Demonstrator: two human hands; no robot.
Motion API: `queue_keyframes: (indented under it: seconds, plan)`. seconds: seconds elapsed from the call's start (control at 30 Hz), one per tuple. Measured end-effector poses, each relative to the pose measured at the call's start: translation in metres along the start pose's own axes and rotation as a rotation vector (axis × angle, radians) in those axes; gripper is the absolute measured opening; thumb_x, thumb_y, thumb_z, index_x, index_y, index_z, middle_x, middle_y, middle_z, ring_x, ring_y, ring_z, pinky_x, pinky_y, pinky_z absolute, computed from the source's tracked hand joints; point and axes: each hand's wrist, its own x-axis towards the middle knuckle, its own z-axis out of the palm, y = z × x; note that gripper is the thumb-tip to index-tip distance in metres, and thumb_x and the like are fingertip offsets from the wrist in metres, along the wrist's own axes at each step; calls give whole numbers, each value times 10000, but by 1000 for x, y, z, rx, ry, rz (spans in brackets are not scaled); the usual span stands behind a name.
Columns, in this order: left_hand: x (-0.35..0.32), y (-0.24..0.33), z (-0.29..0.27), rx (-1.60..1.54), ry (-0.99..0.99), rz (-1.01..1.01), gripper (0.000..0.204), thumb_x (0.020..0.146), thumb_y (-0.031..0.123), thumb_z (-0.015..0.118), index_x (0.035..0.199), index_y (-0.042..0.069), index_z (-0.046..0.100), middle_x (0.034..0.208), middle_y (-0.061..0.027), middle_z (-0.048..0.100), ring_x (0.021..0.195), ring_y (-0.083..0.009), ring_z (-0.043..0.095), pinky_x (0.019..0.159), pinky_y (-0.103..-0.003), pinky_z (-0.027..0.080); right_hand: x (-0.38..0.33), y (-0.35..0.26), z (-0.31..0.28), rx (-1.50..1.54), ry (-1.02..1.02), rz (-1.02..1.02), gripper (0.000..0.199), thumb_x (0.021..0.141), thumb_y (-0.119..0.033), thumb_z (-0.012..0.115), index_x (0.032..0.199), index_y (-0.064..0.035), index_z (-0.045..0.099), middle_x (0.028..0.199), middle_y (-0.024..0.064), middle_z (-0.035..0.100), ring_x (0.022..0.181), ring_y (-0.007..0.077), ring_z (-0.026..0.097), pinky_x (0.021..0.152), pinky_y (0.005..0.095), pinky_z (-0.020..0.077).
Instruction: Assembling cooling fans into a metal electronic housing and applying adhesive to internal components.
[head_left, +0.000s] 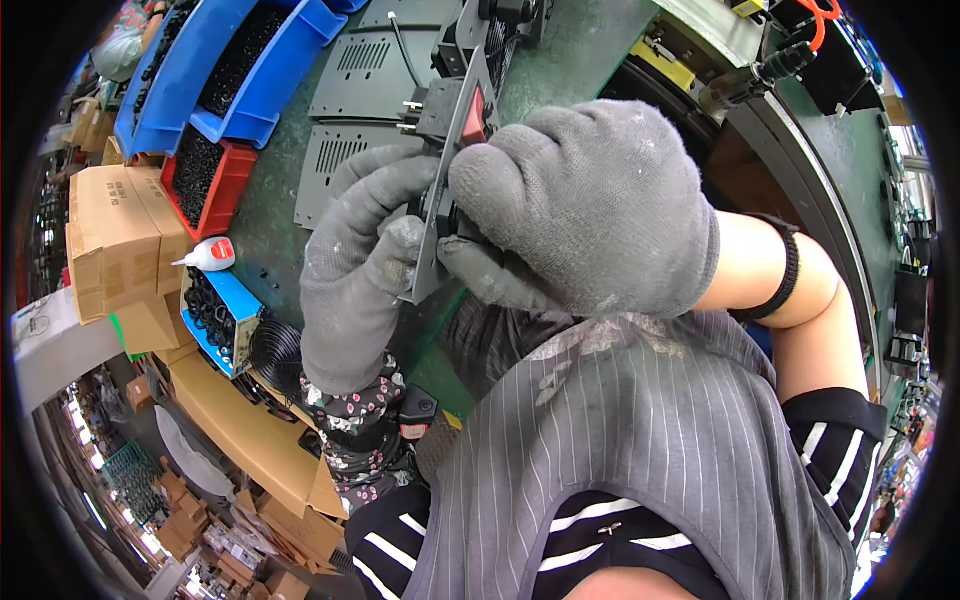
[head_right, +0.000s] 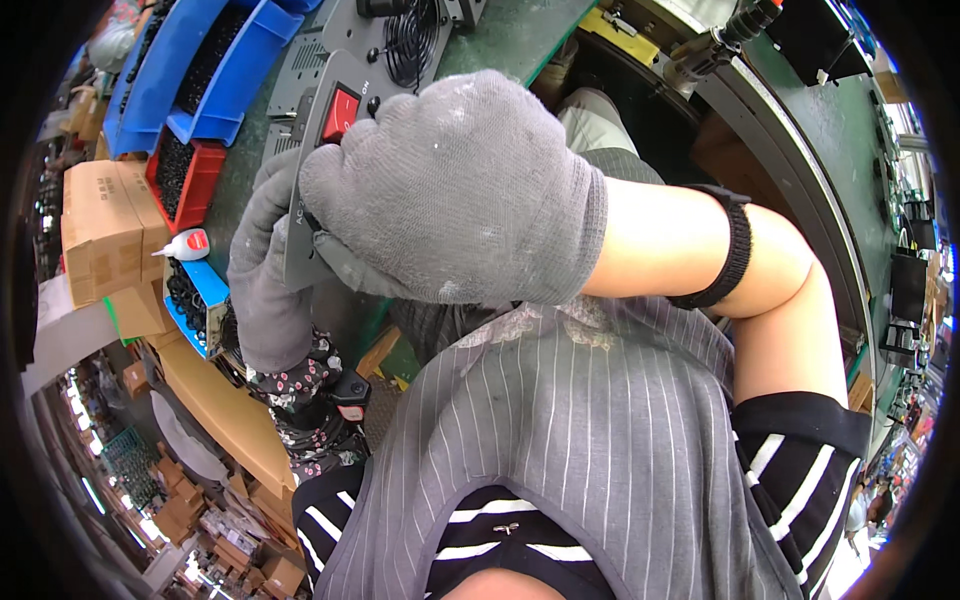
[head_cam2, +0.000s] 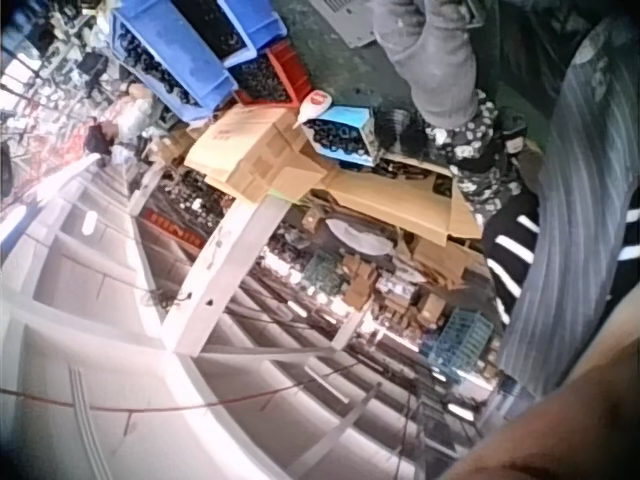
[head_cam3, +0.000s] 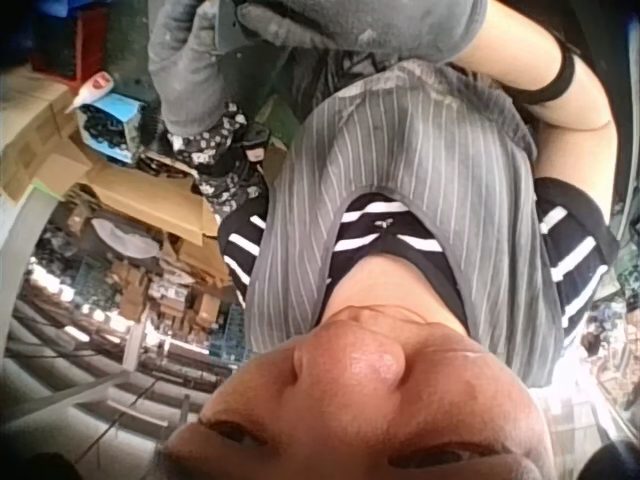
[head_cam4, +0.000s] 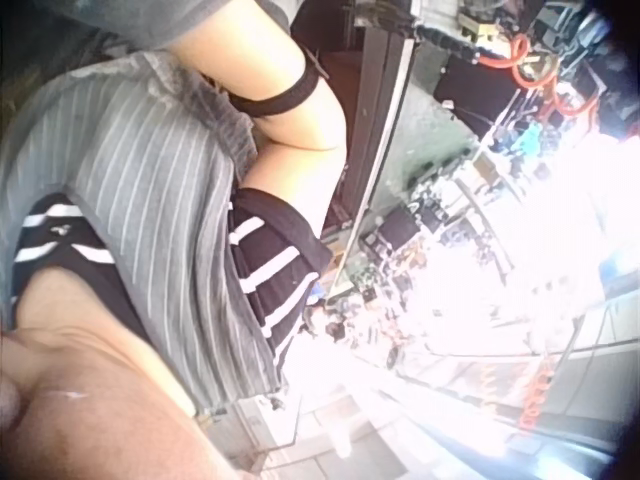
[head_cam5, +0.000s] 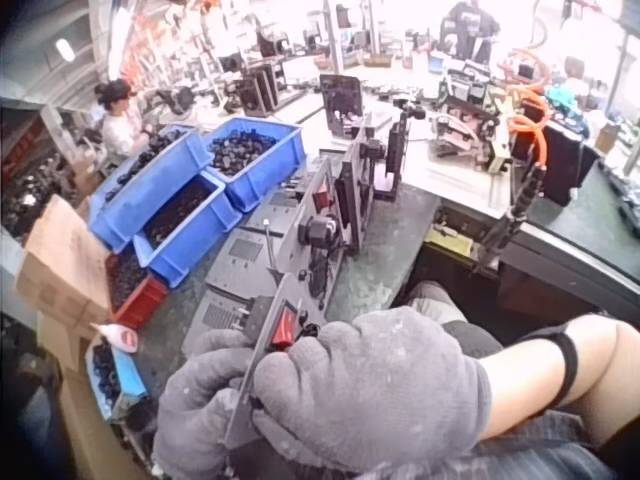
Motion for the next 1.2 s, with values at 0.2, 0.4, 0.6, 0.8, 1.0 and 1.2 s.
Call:
queue_keyframes:
  seconds: [0.2,0.4,0.6,0.8,1.0,1.2]
  plan:
    - [0,-5,-4,189,26,111,410,912,307,672,1179,-1,626,1202,-65,453,1075,-126,500,954,-276,412,2,10,9,241,-34,30,429,787,-467,671,704,-74,520,609,111,533,570,332,572,496,389,437]
    - [0,-3,-2,215,19,108,383,908,296,672,1152,2,639,1185,-64,448,1061,-143,503,935,-284,410,-10,3,28,525,139,165,412,789,-452,692,756,-61,565,611,117,526,552,331,556,499,398,436]
    - [3,2,-7,247,2,76,403,887,311,688,1138,-1,639,1165,-82,473,1055,-157,515,942,-298,410,-10,-6,20,496,33,293,422,765,-461,714,813,-64,580,634,113,554,560,324,574,509,376,462]
    - [2,-1,4,150,73,201,357,876,219,708,1149,-3,646,1157,-101,570,1093,-175,551,944,-304,437,-10,-9,13,181,140,173,414,769,-470,700,862,-87,574,688,79,565,566,297,584,500,369,463]
    - [0,3,-6,162,18,152,335,909,132,644,1190,-47,608,1219,-182,630,1103,-254,624,989,-382,480,-5,-11,12,148,30,172,394,778,-458,688,841,-88,571,636,74,525,541,301,564,481,384,439]
    - [-1,2,-6,126,8,201,324,906,112,641,1186,-47,611,1205,-179,637,1088,-243,631,972,-380,493,-5,-12,19,382,117,216,415,778,-460,687,813,-64,569,636,114,543,546,339,571,492,378,451]
